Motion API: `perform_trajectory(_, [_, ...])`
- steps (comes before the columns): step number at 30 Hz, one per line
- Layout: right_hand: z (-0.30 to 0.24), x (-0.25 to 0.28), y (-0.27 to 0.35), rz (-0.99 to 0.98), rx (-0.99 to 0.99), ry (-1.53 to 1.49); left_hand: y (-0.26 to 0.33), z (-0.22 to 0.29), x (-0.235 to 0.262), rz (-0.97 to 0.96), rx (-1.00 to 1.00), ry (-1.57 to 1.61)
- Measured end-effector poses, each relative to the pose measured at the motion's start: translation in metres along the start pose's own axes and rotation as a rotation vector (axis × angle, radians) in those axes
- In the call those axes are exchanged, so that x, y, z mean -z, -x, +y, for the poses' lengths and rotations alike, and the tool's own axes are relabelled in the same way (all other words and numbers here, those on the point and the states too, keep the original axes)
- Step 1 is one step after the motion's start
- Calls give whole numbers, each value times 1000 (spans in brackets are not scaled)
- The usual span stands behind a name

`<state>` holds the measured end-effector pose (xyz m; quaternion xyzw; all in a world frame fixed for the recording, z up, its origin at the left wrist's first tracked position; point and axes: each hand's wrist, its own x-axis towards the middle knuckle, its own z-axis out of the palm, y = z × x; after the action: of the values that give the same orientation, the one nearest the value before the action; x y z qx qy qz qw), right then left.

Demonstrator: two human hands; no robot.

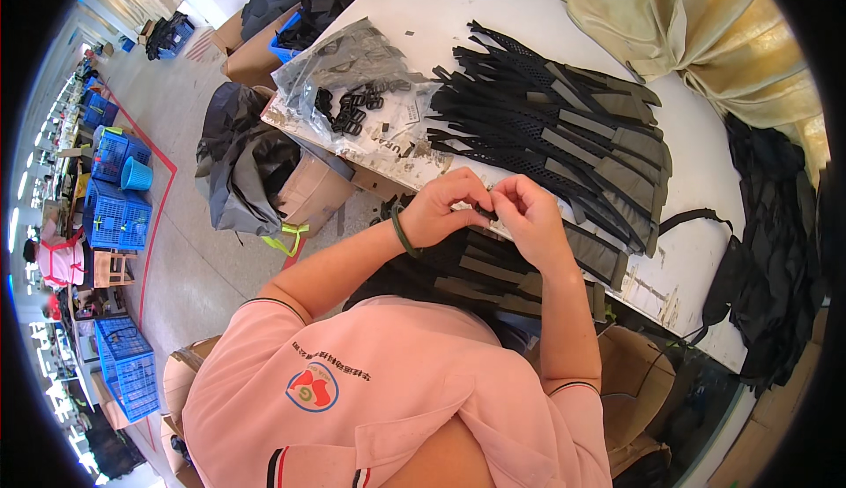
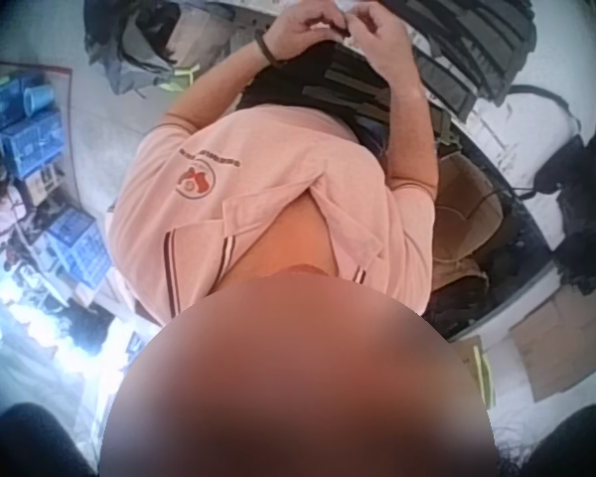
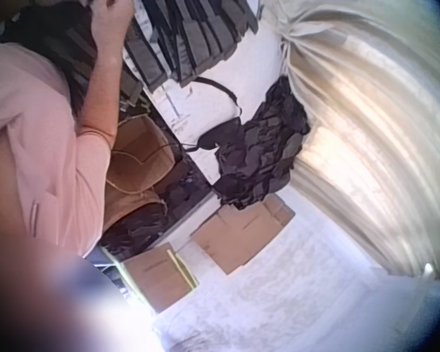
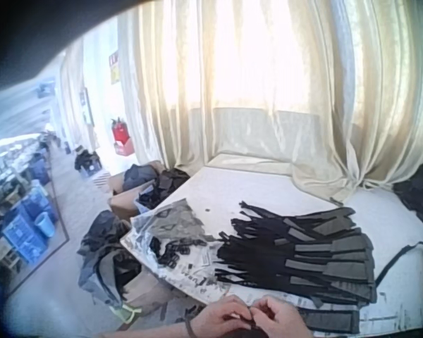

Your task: The person is assembling plastic adjusters or buckles onto backpack straps on a production table.

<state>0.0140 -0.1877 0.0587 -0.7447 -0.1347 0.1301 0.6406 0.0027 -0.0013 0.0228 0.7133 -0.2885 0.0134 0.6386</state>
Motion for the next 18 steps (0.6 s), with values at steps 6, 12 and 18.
perform_trajectory(6, [-15,17,0,-185,-245,-152,20,25,-9,-56,416,715])
perform_trajectory(12, [51,95,-40,384,267,890,93,7,28,376,971,870])
perform_trajectory(18, [90,119,-57,421,267,1303,132,-23,64,197,799,-403])
